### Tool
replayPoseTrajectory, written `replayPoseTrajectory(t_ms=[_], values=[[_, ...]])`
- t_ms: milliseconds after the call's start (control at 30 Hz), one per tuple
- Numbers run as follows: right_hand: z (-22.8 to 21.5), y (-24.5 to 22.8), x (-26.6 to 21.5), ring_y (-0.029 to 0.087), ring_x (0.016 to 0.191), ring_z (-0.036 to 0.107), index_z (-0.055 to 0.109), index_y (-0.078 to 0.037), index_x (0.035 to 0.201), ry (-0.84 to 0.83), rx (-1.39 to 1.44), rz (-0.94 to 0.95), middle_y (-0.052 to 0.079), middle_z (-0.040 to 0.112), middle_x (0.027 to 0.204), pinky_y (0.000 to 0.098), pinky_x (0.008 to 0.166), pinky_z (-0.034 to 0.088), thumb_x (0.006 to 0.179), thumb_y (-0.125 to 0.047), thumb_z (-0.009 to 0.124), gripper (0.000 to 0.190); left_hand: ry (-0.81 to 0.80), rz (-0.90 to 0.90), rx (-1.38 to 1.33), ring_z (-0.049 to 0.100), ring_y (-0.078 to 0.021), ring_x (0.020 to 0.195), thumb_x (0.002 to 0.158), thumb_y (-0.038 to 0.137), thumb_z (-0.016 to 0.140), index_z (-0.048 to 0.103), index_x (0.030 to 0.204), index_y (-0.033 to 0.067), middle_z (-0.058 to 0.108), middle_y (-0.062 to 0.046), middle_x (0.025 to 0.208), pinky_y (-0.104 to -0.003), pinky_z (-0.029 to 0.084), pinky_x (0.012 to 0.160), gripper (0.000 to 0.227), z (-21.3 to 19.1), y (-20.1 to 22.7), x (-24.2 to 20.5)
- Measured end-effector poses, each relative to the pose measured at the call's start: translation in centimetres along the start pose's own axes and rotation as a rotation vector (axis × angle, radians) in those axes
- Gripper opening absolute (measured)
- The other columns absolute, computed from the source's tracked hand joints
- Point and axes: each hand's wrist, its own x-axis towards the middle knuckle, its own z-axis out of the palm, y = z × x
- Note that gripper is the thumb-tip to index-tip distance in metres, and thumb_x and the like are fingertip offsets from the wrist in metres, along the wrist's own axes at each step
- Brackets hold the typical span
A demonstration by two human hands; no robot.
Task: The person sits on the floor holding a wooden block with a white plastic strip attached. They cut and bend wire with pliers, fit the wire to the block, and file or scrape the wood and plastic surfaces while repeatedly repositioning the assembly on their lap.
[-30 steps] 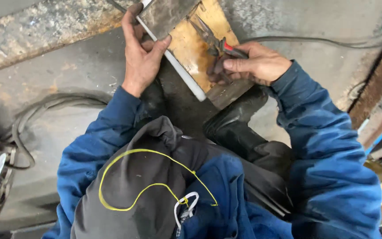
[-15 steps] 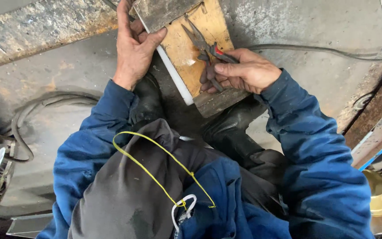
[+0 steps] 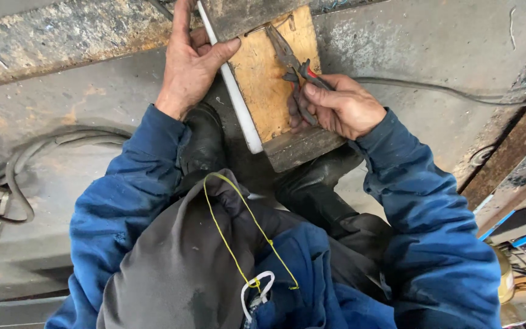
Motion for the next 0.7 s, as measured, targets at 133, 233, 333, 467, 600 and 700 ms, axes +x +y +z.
replayPoseTrajectory(t_ms=[133, 233, 333, 467, 600, 700], values=[[0.6, 0.1, 0.2, 0.025, 0.092, 0.063, 0.055, 0.003, 0.119, 0.068, 0.106, 0.025, 0.009, 0.057, 0.097, 0.0436, 0.085, 0.057, 0.109, -0.025, 0.055, 0.029, 0.001, -0.001, 0.050, 0.076, -0.0211, 0.118, 0.113, -0.001, 0.078, 0.009, 0.165, 0.0157, 0.074, -0.020, 0.132, -0.034, 0.066, 0.103, 0.089, -0.2, 0.2, 0.1], [1.1, -0.3, 0.3, 0.022, 0.085, 0.062, 0.054, 0.000, 0.122, 0.094, 0.139, 0.059, 0.011, 0.060, 0.099, 0.0406, 0.074, 0.056, 0.108, -0.026, 0.052, 0.030, 0.020, -0.022, 0.106, 0.077, -0.0201, 0.112, 0.113, 0.001, 0.080, 0.010, 0.166, 0.0159, 0.076, -0.019, 0.124, -0.035, 0.067, 0.102, 0.089, -0.3, 0.0, 0.1], [2.3, -0.5, 0.2, 0.017, 0.071, 0.055, 0.053, -0.004, 0.120, 0.165, 0.172, 0.058, 0.011, 0.061, 0.096, 0.0333, 0.058, 0.047, 0.108, -0.027, 0.053, 0.026, 0.033, -0.020, 0.167, 0.078, -0.0197, 0.112, 0.111, 0.002, 0.080, 0.016, 0.169, 0.0159, 0.078, -0.018, 0.122, -0.034, 0.068, 0.095, 0.088, 0.3, 0.8, 0.3], [4.4, 0.3, 0.3, 0.013, 0.061, 0.047, 0.051, -0.006, 0.113, 0.255, 0.212, 0.043, 0.010, 0.060, 0.088, 0.0283, 0.046, 0.035, 0.109, -0.028, 0.056, 0.023, 0.037, 0.031, 0.142, 0.077, -0.0189, 0.115, 0.113, 0.000, 0.079, 0.018, 0.162, 0.0130, 0.076, -0.018, 0.129, -0.034, 0.067, 0.099, 0.079, 1.9, 2.1, -0.3], [7.0, 0.1, 0.5, 0.011, 0.053, 0.041, 0.051, -0.011, 0.110, 0.404, 0.241, 0.062, 0.008, 0.058, 0.080, 0.0260, 0.040, 0.029, 0.105, -0.028, 0.060, 0.020, 0.109, 0.038, 0.178, 0.077, -0.0199, 0.113, 0.107, 0.000, 0.077, 0.020, 0.160, 0.0134, 0.075, -0.016, 0.127, -0.032, 0.066, 0.092, 0.078, 3.3, 2.4, -1.5], [8.0, 0.7, 0.8, 0.010, 0.050, 0.039, 0.055, -0.011, 0.108, 0.469, 0.217, 0.079, 0.007, 0.056, 0.076, 0.0250, 0.038, 0.027, 0.102, -0.027, 0.061, 0.018, 0.144, -0.001, 0.234, 0.079, -0.0193, 0.106, 0.109, 0.005, 0.079, 0.020, 0.161, 0.0139, 0.079, -0.015, 0.120, -0.032, 0.066, 0.086, 0.079, 3.9, 2.3, -2.3]])
